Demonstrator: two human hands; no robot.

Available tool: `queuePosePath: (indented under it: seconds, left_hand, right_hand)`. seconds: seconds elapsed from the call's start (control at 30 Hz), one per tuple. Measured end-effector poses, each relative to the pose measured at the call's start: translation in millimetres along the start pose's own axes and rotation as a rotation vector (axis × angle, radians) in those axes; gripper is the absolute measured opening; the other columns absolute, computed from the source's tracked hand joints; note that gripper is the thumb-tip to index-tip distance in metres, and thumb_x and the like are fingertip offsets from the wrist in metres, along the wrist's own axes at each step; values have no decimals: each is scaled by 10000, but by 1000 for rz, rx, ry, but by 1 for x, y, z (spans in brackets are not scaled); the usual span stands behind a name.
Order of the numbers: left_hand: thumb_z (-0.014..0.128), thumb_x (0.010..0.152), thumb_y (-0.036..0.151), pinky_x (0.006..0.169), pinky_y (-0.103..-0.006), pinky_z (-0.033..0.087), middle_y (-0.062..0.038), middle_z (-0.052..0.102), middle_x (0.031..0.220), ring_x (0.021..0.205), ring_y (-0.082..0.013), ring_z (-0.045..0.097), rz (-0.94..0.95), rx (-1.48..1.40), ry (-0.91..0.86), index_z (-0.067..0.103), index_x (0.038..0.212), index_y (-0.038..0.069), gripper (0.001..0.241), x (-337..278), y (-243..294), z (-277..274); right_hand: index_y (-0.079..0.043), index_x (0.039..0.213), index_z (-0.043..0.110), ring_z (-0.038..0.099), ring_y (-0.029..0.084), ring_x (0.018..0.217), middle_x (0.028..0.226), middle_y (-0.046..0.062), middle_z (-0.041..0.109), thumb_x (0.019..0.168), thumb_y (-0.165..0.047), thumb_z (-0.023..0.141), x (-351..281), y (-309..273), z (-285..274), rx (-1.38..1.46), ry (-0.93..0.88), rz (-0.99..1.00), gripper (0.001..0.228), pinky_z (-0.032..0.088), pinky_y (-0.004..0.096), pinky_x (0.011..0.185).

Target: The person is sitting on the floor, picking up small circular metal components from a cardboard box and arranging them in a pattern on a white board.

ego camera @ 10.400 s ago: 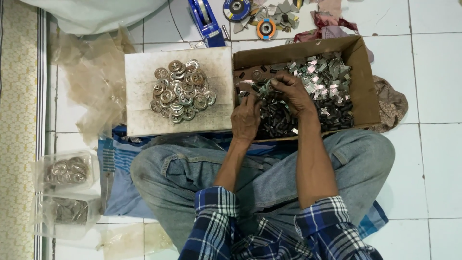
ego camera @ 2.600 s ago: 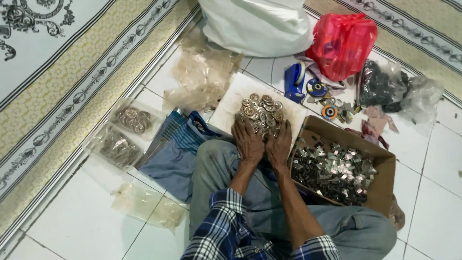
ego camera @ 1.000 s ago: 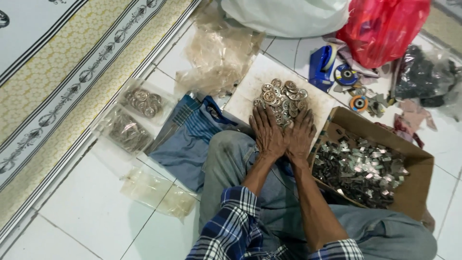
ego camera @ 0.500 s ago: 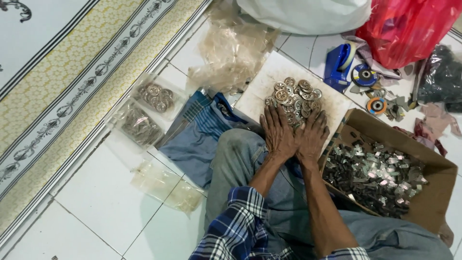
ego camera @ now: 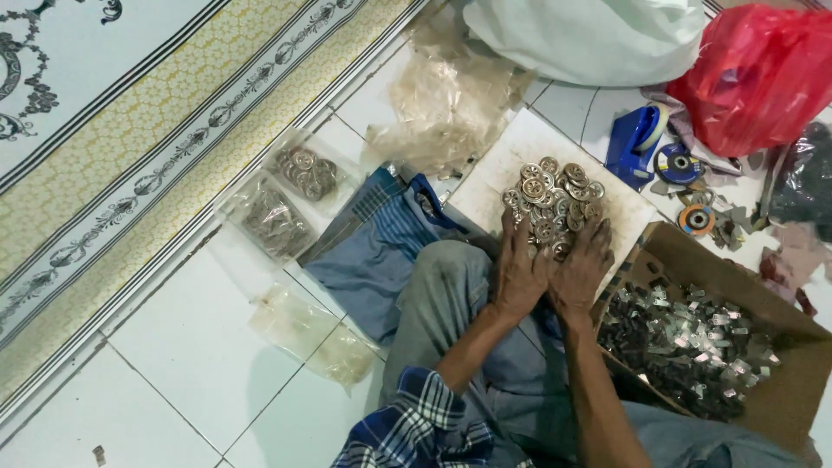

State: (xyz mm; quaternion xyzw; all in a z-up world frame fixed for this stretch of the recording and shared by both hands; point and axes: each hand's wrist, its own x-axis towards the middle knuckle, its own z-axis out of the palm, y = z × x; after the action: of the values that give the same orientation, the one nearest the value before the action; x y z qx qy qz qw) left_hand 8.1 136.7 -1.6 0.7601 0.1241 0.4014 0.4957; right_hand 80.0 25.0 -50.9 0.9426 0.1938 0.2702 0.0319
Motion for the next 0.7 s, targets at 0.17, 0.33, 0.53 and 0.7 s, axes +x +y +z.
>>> queuePosePath:
  seconds: [0.17,0.33,0.53,0.7]
  left_hand:
    - [547,1011,56,1027,-563,518,-294,514,1474,1280,-489,560,-152,-191,-25,613,1345,16,343,35,29,-61]
    - [518,1029,88,1003,-490,545,-227,630,1331,1209,-396,644,-226,36,-61,649,1281,40,288,106,-36,-107]
    - [710,847,-79,1091,-654,378,-305,335,1582,1347,-472,473,-218,621,-300,366,1569,22,806,152,-211,-104]
    - [816,764,64,933,-588,450,-151,613,1294,1128,-400,613,-165,955,-507,467,1516,168,836,144,-259,-115]
  right_hand:
    - [89,1592,319,360,521,1432,1569,371,332,875,-430,690,7,-10,-7,300,32,-29,959,333,588,1109]
    - [89,1537,402,423,529,1388,1520,361,412,906,-324,784,62,-99,-51,657,135,-113,846,340,573,1135]
    - [4,1522,421,454,466,1382,1510,305,436,864,-311,763,114,-215,-11,598,-120,-272,806,418,589,1044]
    - [-58,1547,389,447,476,1400,1545,296,400,939,-301,686,109,-237,29,617,-299,-384,720,447,593,1036]
